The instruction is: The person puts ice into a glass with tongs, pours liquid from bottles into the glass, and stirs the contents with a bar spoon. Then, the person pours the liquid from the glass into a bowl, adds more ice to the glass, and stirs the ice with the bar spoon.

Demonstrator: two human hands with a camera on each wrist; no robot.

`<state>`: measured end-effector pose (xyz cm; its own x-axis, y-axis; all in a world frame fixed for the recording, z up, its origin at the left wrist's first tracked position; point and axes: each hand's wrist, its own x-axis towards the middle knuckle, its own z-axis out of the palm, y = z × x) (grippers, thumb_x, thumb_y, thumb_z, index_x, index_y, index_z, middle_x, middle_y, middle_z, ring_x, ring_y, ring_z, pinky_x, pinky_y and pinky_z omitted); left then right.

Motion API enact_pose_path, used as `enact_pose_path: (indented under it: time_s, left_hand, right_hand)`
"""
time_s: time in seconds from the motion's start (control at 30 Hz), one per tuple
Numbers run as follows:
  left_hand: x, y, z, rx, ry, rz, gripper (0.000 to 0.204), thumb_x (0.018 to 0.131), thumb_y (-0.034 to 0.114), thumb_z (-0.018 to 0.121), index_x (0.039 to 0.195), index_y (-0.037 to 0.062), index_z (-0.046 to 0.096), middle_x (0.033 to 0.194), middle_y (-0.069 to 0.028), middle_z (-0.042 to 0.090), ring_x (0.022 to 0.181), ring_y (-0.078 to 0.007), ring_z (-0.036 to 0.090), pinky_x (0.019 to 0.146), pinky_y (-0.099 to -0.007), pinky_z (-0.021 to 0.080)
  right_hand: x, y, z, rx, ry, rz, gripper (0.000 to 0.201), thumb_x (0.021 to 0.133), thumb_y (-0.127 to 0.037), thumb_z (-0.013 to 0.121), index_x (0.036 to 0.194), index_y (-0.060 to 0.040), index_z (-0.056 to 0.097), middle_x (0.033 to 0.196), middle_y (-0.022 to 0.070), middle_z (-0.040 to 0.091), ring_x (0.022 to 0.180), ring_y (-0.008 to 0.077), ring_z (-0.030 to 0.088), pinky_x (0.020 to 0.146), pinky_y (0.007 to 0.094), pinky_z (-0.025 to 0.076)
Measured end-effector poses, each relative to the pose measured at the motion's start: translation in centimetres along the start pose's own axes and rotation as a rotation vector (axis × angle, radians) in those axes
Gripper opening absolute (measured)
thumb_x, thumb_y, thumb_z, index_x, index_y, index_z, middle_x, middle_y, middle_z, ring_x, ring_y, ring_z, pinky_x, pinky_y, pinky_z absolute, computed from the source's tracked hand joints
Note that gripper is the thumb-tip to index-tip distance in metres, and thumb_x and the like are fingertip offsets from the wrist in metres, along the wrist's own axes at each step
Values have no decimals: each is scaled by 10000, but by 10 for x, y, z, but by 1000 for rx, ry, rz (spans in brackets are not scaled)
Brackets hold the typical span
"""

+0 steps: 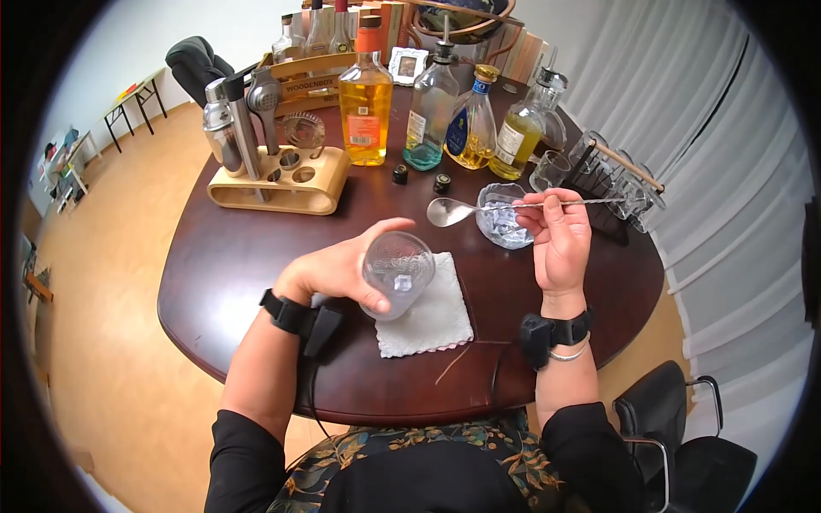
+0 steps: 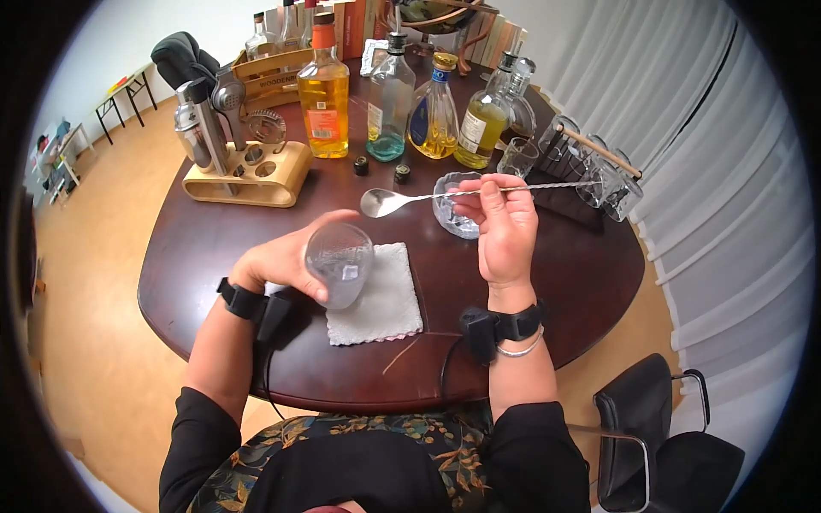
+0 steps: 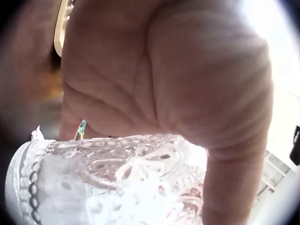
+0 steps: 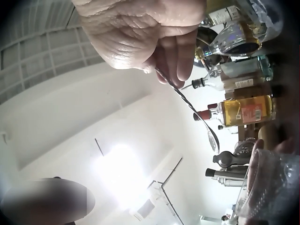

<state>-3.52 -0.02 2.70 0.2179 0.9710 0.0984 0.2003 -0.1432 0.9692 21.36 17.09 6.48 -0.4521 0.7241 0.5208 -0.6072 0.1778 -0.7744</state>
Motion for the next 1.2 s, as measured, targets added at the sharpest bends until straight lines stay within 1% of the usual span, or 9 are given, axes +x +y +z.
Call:
enact_pose_path:
  time_s: [0.3, 0.43, 0.53, 0.57, 0.7, 0.83, 1.0, 1.13, 1.2]
  left_hand:
    - [20, -8, 18, -355, 405, 243, 940, 579, 208, 890, 1342, 48, 365, 1240, -83, 512, 1189, -181, 480, 1040, -340, 374]
    - [19, -5, 31, 84, 459, 289, 929, 594, 155, 858, 1356, 53, 336, 1244, -87, 500, 1191, -187, 478, 1035, -354, 383]
    - [25, -7, 30, -485, 557, 303, 953, 578, 167, 878, 1356, 64, 337, 1235, -82, 498, 1193, -186, 471, 1044, -356, 368]
    - [26, -6, 29, -659, 569, 307, 960, 575, 169, 882, 1357, 66, 335, 1230, -81, 499, 1194, -185, 468, 1047, -355, 364]
    - [20, 1, 33, -116, 536, 351, 983, 577, 238, 896, 1371, 64, 342, 1265, -96, 497, 1227, -213, 456, 1064, -374, 351]
    - [22, -1, 27, -429, 562, 278, 959, 589, 190, 885, 1366, 65, 337, 1287, -91, 477, 1238, -206, 449, 1069, -367, 343]
    - [16, 11, 37, 46, 439, 317, 951, 581, 136, 875, 1365, 65, 341, 1289, -90, 483, 1237, -213, 453, 1058, -373, 360]
    - [25, 0, 32, -613, 594, 336, 967, 550, 111, 884, 1354, 65, 347, 1285, -88, 472, 1229, -191, 445, 1052, -366, 364]
    - [21, 7, 31, -328, 522, 347, 955, 571, 139, 879, 1358, 66, 342, 1277, -90, 475, 1232, -193, 443, 1054, -364, 361]
  right_hand:
    - [9, 2, -20, 9, 160, -12, 136, 974, -148, 539, 1057, -42, 518, 984, 144, 656, 857, 213, 671, 726, 288, 560]
    - [13, 5, -29, -132, 225, -73, 145, 972, -145, 544, 1062, -33, 527, 975, 138, 656, 852, 197, 666, 727, 280, 553]
    - [15, 8, -31, -163, 254, -55, 145, 971, -140, 547, 1056, -22, 535, 968, 135, 657, 841, 179, 663, 721, 269, 547]
    - [15, 8, -32, -201, 263, -73, 146, 972, -139, 544, 1056, -19, 536, 966, 132, 658, 837, 174, 661, 718, 264, 545]
    - [21, 12, -44, -403, 314, -126, 148, 977, -130, 529, 1056, -5, 538, 959, 122, 659, 820, 152, 653, 708, 246, 537]
    - [28, 20, -64, -490, 391, -62, 149, 983, -123, 512, 1058, 3, 538, 943, 108, 657, 799, 136, 643, 697, 235, 532]
    - [31, 29, -73, -536, 398, 30, 135, 976, -110, 512, 1046, 4, 535, 916, 101, 648, 768, 132, 639, 687, 241, 536]
    - [30, 31, -69, -517, 392, -2, 136, 975, -110, 516, 1045, 3, 537, 919, 100, 650, 767, 130, 637, 677, 239, 532]
    - [31, 29, -68, -489, 413, -20, 138, 974, -115, 519, 1044, 2, 539, 921, 100, 651, 764, 128, 635, 670, 236, 527]
